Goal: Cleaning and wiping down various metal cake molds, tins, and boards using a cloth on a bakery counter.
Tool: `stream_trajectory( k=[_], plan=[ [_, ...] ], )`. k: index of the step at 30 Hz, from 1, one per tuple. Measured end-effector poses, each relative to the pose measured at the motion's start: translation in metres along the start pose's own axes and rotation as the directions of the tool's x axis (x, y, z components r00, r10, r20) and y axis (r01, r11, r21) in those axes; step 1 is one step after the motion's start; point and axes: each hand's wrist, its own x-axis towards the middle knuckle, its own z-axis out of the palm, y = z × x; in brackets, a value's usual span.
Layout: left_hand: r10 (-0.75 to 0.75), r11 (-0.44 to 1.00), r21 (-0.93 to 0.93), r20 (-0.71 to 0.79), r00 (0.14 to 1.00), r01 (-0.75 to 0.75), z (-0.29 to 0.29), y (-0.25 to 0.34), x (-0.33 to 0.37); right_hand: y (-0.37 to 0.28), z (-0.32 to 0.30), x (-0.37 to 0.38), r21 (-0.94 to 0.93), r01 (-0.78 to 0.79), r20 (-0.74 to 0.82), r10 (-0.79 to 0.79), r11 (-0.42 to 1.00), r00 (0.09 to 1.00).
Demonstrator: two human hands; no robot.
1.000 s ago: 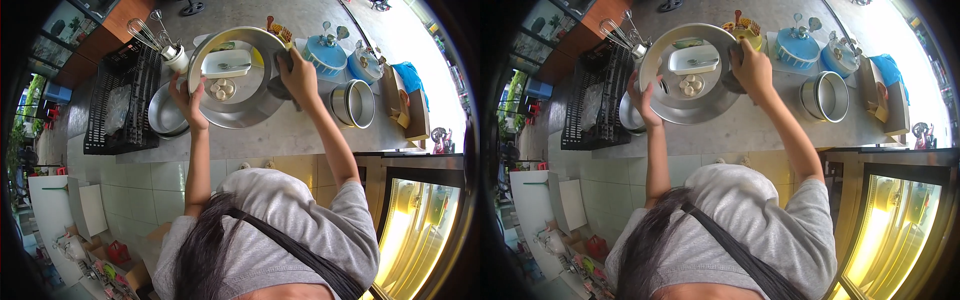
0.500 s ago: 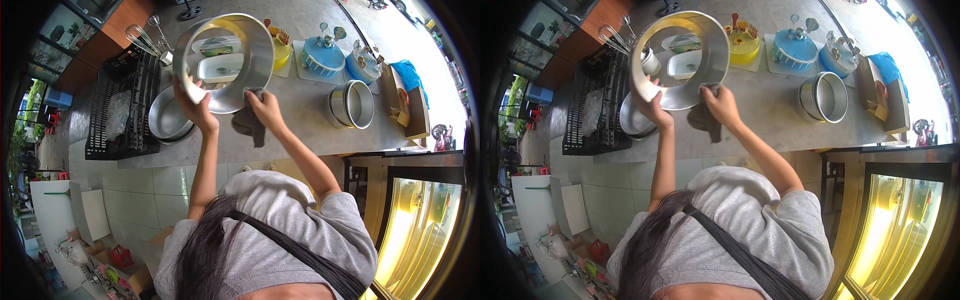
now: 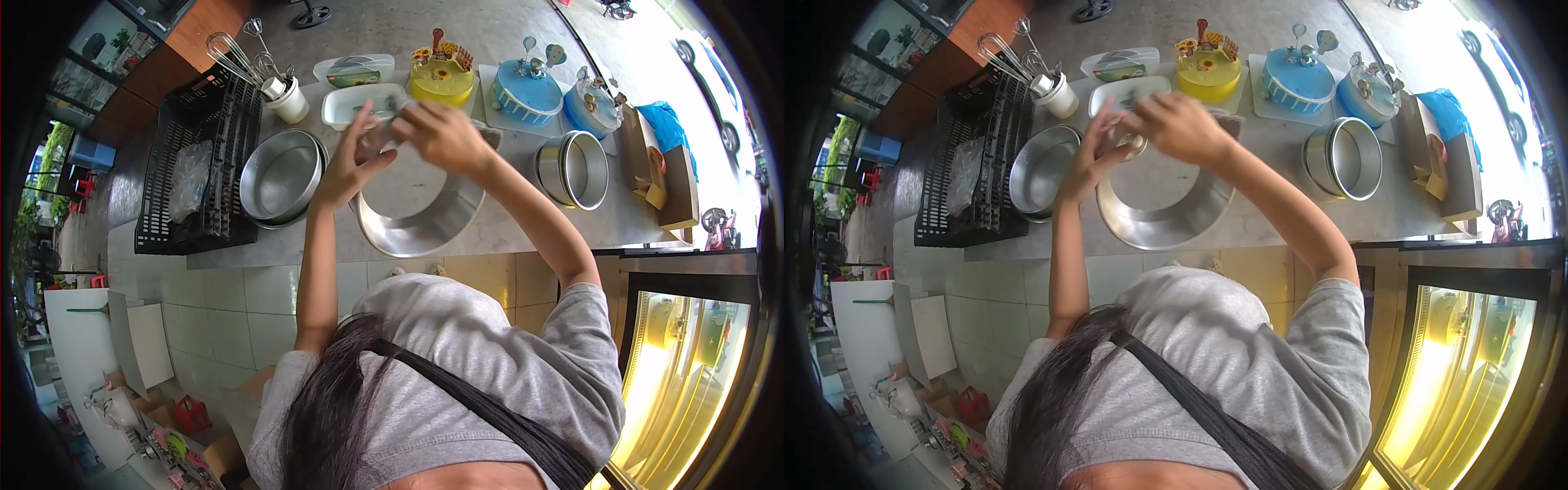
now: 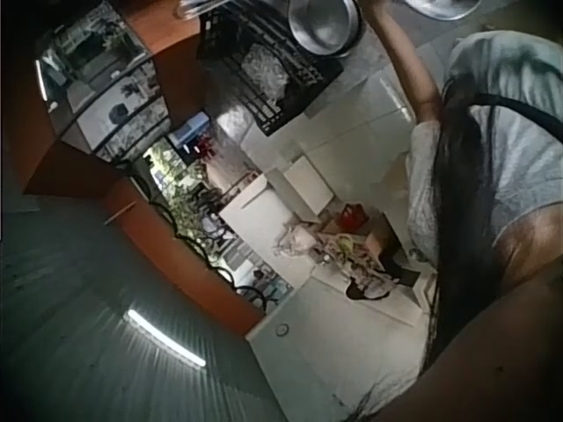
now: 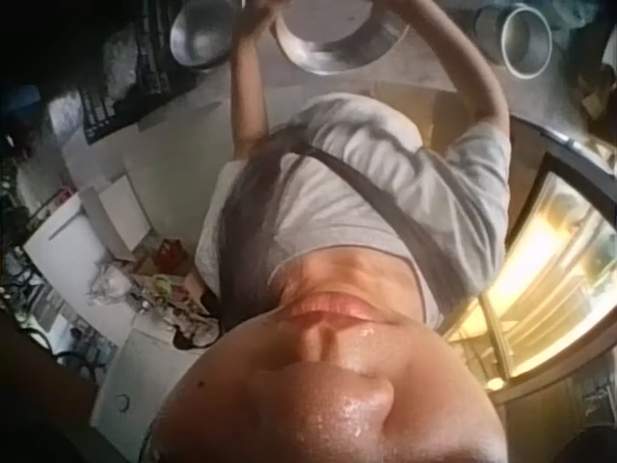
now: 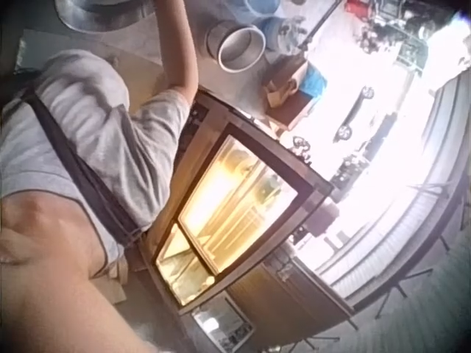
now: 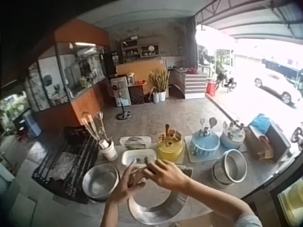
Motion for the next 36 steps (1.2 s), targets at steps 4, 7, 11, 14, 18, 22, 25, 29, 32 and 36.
stream_trajectory(
  k=[4,7,11,14,18,22,25,29,32,36],
  plan=[
    [0.214,0.972,-0.002,-0.383,0.898,-0.233,0.012,-0.009,-0.028,0.039,-0.004,-0.025,0.102,-0.515,-0.101,0.523,0.851,0.846],
    [0.052,0.971,-0.14,-0.66,0.75,-0.192,0.039,-0.036,-0.035,0.039,0.006,-0.043,0.153,-0.72,-0.138,0.736,0.677,0.663],
    [0.299,0.952,0.292,-0.817,0.493,-0.093,0.046,-0.042,-0.018,0.007,0.023,-0.047,0.302,-0.858,0.08,0.885,0.417,0.458],
    [0.442,0.876,0.471,-0.703,0.557,-0.101,0.021,-0.047,-0.009,0.008,0.024,-0.049,0.278,-0.847,-0.006,0.883,0.453,0.47],
    [0.643,0.652,0.738,-0.416,0.644,-0.174,-0.001,-0.022,0.001,0.035,0.008,-0.032,0.073,-0.733,-0.08,0.737,0.676,0.671],
    [0.657,0.458,0.814,-0.039,0.753,-0.358,0.011,0.01,0.022,0.046,0.016,-0.021,0.026,-0.394,-0.042,0.394,0.919,0.918],
    [0.645,0.573,0.726,-0.114,0.756,-0.379,0.015,0.019,0.024,0.03,0.015,-0.006,0.018,-0.222,0.185,0.215,0.975,0.959],
    [0.629,0.733,0.648,-0.529,0.57,-0.207,0.006,-0.004,0.009,0.04,-0.001,-0.02,0.16,-0.703,0.071,0.703,0.693,0.708],
    [0.267,0.953,0.111,-0.75,0.606,-0.282,0.025,-0.04,0.002,0.036,0.0,-0.031,0.299,-0.811,-0.052,0.858,0.502,0.512],
    [0.287,0.945,0.325,-0.788,0.544,-0.027,0.02,-0.053,0.009,0.019,0.016,-0.041,0.385,-0.804,-0.072,0.884,0.453,0.463]
  ],
)
